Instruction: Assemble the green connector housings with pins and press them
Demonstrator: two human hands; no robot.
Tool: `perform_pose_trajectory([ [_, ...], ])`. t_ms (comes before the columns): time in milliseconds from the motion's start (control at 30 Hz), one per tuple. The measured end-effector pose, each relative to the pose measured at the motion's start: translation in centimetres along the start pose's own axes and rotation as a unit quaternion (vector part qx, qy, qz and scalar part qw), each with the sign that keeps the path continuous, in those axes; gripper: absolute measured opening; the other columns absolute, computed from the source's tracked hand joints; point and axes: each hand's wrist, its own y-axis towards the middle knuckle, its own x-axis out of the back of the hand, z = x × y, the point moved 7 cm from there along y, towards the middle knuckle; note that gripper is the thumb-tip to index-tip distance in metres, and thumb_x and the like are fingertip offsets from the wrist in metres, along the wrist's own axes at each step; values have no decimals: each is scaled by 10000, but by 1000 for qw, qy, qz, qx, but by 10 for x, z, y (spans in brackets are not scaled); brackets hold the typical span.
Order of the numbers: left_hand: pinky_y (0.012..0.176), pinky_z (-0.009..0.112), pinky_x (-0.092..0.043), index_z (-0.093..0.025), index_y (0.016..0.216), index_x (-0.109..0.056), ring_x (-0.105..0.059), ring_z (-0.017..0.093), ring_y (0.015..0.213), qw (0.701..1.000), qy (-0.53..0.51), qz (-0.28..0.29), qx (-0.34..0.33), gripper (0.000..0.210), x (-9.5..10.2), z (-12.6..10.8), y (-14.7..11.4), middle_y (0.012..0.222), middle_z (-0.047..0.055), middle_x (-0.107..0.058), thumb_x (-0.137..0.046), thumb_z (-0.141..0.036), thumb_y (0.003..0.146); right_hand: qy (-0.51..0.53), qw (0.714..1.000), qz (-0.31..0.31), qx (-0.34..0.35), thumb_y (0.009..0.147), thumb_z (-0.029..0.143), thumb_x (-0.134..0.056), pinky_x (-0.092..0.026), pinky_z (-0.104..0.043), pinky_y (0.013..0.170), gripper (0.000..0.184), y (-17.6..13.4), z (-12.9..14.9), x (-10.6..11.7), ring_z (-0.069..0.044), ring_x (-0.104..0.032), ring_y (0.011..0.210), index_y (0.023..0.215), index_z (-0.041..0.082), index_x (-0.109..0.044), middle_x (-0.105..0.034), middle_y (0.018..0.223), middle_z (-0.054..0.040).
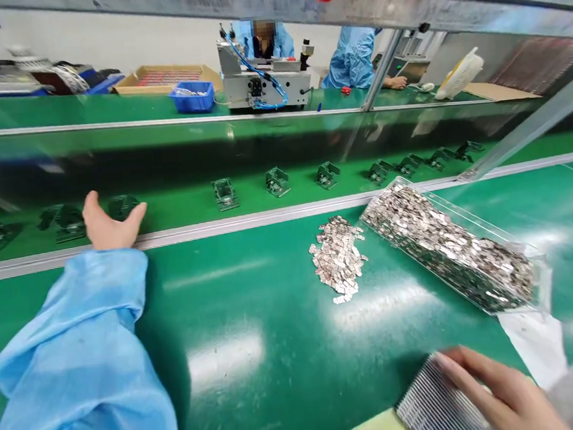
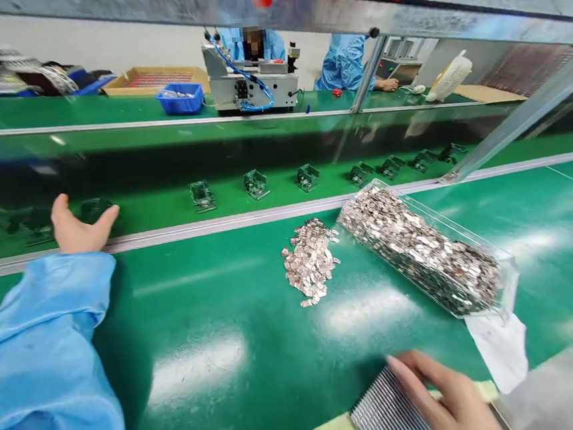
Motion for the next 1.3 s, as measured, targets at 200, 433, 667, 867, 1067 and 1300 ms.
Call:
perform_pose_trajectory([
  [200,929,484,-488,-74,1308,-417,-621,226,1037,998,10,50,47,757,-24,8,21,1224,99,-626,-674,-544,773,-61,990,52,117,895,433,-525,-512,-331,620,273,64,52,-40,-220,-659,698,882,223,-700,-719,808,-49],
  [433,1023,428,-466,-101,1335,-376,-568,234,1163,977,-167,107,-77,674,12,-100,-126,1276,133,-562,-699,-258,765,-113,973,16,200,861,212,-622,-501,-273,615,111,94,64,-69,-149,-599,629,967,206,-655,-638,840,-29],
  [667,1133,505,-356,-203,1475,-187,-390,314,1380,908,-188,334,-168,804,56,-173,-291,1485,169,-359,-640,-354,828,-180,953,34,241,868,151,-591,-485,-295,673,77,100,71,-79,-195,-617,732,809,187,-626,-623,831,-58],
  [867,1154,548,-297,-252,1518,33,-261,336,1453,877,-165,403,-204,1032,68,-169,-299,1589,183,-189,-688,-393,793,-140,963,-16,232,822,99,-506,-487,-292,651,137,78,60,-48,-173,-601,645,806,174,-619,-629,773,-55],
  [1067,1085,527,-403,-245,1505,-131,-485,324,1316,844,-124,473,-222,988,43,-165,-286,1401,165,-490,-731,-425,742,234,968,32,82,805,401,-627,-496,-270,555,211,34,31,-15,-158,-602,589,784,191,-628,-634,652,-14],
  [1300,988,442,-494,-216,1233,-541,-610,242,1107,824,-197,443,-293,431,35,-223,-320,1161,100,-601,-630,-305,821,377,925,-33,24,769,459,-727,-473,-260,548,285,-23,12,-4,-149,-567,618,745,184,-658,-632,715,-27],
])
